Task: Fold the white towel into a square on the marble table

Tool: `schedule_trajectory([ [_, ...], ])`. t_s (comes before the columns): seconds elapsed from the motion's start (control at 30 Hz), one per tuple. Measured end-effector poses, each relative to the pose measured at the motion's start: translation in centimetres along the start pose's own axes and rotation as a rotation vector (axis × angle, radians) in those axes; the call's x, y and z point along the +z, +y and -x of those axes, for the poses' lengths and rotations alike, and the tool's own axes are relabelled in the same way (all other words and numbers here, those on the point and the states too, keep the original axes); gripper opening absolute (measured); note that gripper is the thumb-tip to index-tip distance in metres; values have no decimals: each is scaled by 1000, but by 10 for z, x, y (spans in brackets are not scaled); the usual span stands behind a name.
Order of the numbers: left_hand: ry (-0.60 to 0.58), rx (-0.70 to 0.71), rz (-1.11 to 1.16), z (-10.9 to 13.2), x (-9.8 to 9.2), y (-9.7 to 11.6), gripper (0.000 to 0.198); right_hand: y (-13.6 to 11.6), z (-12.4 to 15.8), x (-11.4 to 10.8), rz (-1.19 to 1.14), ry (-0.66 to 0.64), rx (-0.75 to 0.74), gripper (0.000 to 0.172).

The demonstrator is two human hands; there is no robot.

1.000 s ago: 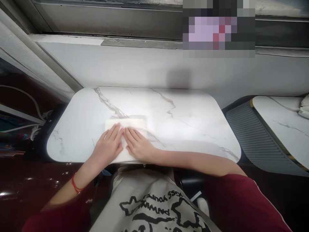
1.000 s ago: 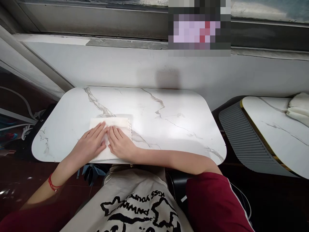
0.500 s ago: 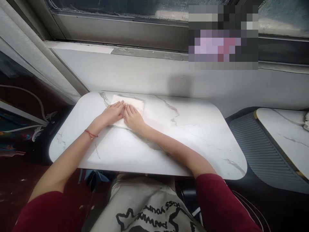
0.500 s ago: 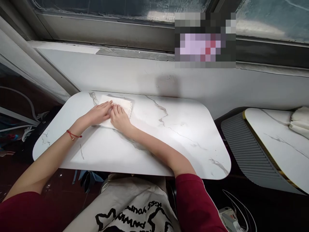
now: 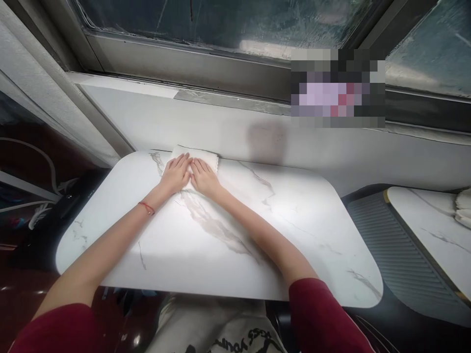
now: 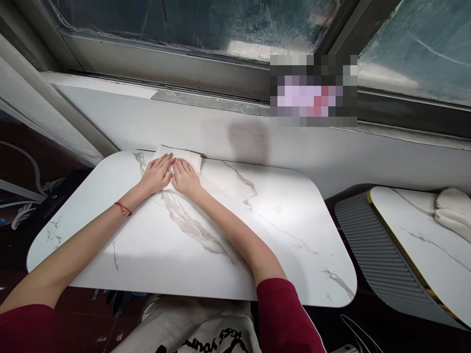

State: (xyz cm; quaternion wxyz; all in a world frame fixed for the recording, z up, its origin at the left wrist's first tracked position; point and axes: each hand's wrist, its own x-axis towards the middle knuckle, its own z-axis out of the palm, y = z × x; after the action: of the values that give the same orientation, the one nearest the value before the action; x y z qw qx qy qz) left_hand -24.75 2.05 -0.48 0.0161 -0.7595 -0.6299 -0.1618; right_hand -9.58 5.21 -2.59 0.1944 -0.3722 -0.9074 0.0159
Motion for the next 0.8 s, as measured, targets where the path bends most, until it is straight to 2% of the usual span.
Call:
schedule_trajectory([
  [0.17,22,-21,-10,-9,2,-3,59,7,-10,4,-21,20,-3,56],
  [0.4,51,-12,1,-9,4,-6,59,10,-11,8,-50,55,-5,52],
  [0.8,41,-10,-10,-10,4,-10,59,9,-13,2,-44,61,-1,51],
])
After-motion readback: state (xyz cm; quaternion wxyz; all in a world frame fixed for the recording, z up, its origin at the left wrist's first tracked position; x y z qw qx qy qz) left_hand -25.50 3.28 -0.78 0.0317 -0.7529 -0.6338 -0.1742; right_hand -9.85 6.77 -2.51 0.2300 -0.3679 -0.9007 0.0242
